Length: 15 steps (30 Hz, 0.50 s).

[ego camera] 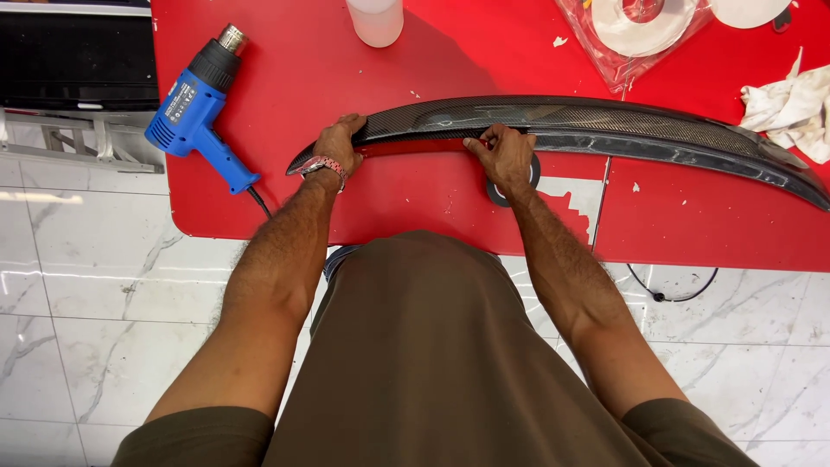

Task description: The person applies black tape along the edge of a curved carbon fiber part on a red workbench. They smooth the tape with their fingers to ensure adhesion and alignment along the entire length of the part.

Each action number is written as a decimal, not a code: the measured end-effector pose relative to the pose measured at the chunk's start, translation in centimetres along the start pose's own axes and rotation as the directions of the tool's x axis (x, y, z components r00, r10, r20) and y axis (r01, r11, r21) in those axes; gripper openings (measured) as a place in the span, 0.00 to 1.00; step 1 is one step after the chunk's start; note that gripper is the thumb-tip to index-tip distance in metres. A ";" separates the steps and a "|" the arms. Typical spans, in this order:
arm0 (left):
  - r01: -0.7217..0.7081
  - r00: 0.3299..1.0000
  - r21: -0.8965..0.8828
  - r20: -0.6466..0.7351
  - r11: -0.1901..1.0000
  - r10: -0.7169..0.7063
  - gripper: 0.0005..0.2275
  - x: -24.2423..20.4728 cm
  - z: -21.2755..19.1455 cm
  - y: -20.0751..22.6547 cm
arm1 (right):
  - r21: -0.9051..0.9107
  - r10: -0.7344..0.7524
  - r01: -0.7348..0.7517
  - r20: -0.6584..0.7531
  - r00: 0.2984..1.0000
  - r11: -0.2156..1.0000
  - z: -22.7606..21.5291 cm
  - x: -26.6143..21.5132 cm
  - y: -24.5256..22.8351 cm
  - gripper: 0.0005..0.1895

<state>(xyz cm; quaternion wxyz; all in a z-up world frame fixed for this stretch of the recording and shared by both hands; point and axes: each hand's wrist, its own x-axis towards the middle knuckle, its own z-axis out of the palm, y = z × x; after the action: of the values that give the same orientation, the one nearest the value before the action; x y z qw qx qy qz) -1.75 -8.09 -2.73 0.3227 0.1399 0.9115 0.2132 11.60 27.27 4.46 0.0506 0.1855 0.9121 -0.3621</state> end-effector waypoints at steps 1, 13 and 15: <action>0.000 1.000 0.000 0.001 1.000 0.000 0.36 0.1 0.1 -0.1 | 0.000 0.001 -0.001 0.000 1.000 1.000 -0.1 -0.1 -0.1 0.19; 0.003 1.000 -0.017 -0.023 1.000 -0.003 0.37 0.2 0.3 -0.4 | -0.022 -0.040 0.041 0.014 0.999 0.999 0.4 0.2 0.8 0.19; -0.001 1.000 -0.017 -0.010 1.000 0.001 0.37 0.1 0.1 -0.4 | -0.028 -0.037 0.038 0.030 0.999 0.999 0.3 0.2 0.6 0.19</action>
<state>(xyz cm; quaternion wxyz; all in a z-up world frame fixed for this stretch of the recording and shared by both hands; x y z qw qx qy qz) -1.79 -8.33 -3.04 0.3192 0.1366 0.9112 0.2219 11.64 27.55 3.81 0.0600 0.1624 0.9196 -0.3526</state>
